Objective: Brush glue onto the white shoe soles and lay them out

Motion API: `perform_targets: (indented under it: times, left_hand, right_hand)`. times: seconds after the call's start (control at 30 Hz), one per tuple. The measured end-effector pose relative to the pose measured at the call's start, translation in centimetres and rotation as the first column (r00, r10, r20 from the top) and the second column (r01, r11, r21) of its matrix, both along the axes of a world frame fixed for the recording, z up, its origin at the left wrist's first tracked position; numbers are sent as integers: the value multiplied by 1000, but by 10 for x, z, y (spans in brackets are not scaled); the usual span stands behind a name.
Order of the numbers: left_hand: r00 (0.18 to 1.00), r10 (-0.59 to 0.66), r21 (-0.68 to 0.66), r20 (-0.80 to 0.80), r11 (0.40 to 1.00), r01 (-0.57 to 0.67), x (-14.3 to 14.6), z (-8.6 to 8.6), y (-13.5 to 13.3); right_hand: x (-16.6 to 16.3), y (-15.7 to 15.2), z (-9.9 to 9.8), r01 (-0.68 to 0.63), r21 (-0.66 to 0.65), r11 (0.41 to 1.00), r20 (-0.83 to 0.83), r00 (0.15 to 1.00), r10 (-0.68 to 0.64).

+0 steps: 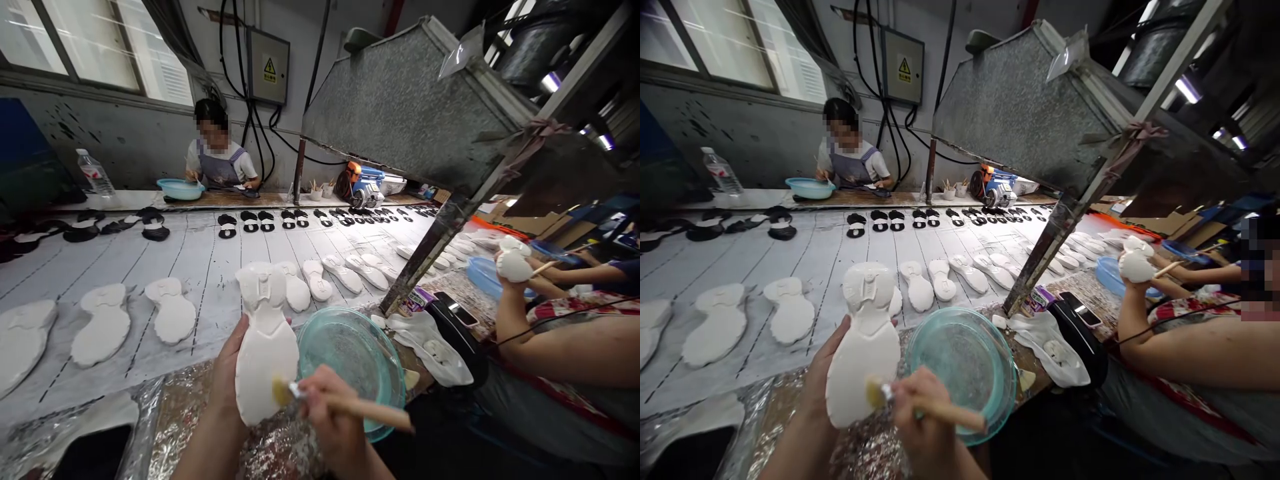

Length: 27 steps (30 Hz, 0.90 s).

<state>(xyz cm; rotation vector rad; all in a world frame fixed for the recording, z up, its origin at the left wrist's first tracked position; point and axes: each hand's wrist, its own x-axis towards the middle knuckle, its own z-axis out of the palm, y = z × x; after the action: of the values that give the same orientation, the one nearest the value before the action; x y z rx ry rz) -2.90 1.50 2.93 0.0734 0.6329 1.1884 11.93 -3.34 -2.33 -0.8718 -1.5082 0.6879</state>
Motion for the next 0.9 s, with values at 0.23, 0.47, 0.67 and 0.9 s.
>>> perform_targets:
  times: [0.23,0.47,0.67,0.9]
  left_hand:
    - [985,-43,77,-170,995,57,7,8,-14]
    - [925,-25,240,-378,963,124,7,-2,-15]
    - [906,13,261,-424,959,109,16,3,-18]
    - [974,143,46,-177,990,-137,31,9,1]
  right_hand:
    - [27,5,16,-22,-58,998,-45,999,20]
    - [28,16,23,40,-161,986,-100,993,-56]
    - [29,26,34,141,-126,982,-87,984,-153]
    - [14,6,26,33,376,926,175,979,-106]
